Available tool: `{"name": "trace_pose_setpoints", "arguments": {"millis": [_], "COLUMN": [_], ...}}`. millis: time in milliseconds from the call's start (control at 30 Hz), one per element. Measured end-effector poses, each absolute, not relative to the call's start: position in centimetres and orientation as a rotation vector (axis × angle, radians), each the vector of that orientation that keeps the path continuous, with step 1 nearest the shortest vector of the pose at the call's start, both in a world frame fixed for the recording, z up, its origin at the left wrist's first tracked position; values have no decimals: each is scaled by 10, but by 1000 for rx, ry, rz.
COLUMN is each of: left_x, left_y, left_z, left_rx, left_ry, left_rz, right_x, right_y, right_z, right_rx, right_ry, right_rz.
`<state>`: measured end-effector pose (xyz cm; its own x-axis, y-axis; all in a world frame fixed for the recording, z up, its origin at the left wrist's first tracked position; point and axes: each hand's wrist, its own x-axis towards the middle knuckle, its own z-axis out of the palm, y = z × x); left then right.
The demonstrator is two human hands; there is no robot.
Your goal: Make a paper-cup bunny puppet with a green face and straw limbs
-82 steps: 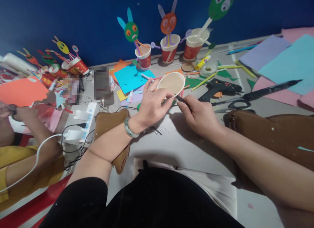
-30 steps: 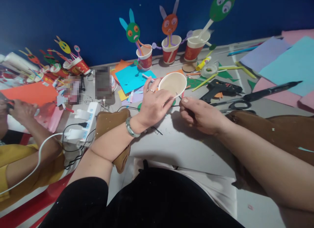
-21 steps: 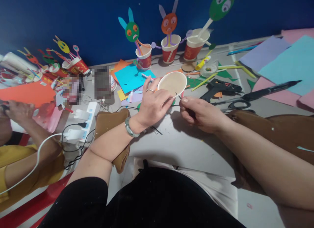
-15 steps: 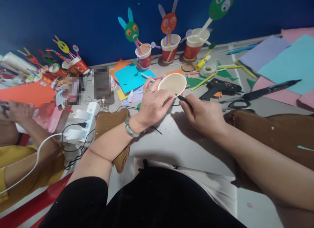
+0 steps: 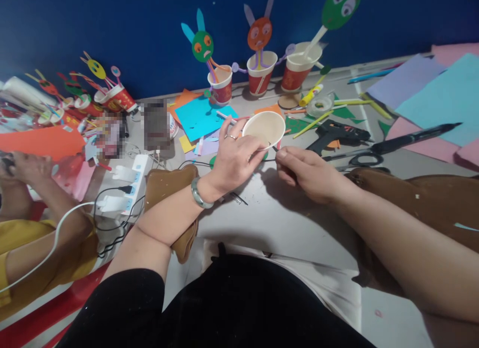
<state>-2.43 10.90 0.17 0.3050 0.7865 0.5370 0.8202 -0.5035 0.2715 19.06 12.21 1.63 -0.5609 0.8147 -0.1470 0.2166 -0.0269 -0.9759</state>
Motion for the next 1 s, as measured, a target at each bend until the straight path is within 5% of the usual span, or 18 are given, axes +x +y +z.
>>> {"name": "trace_pose_setpoints", "arguments": {"millis": [200, 500, 767, 1000], "left_x": [-25, -35, -43, -36], "left_y": [108, 118, 129, 127], "left_z": [-1, 3, 9, 9], "left_rx": [-2483, -2484, -2611, -2654], "left_ry": [-1533, -1689, -1828, -1784], "left_rz": [-1008, -1216, -1900, -1928], "right_x": [192, 188, 189, 188], "right_y": [123, 120, 117, 115], "right_z": [25, 10, 9, 12], "right_rx": [-1038, -1135, -1065, -1038], "right_ry": [-1331, -1922, -1919, -1919], "right_rz": [2192, 1321, 1332, 1284]}}
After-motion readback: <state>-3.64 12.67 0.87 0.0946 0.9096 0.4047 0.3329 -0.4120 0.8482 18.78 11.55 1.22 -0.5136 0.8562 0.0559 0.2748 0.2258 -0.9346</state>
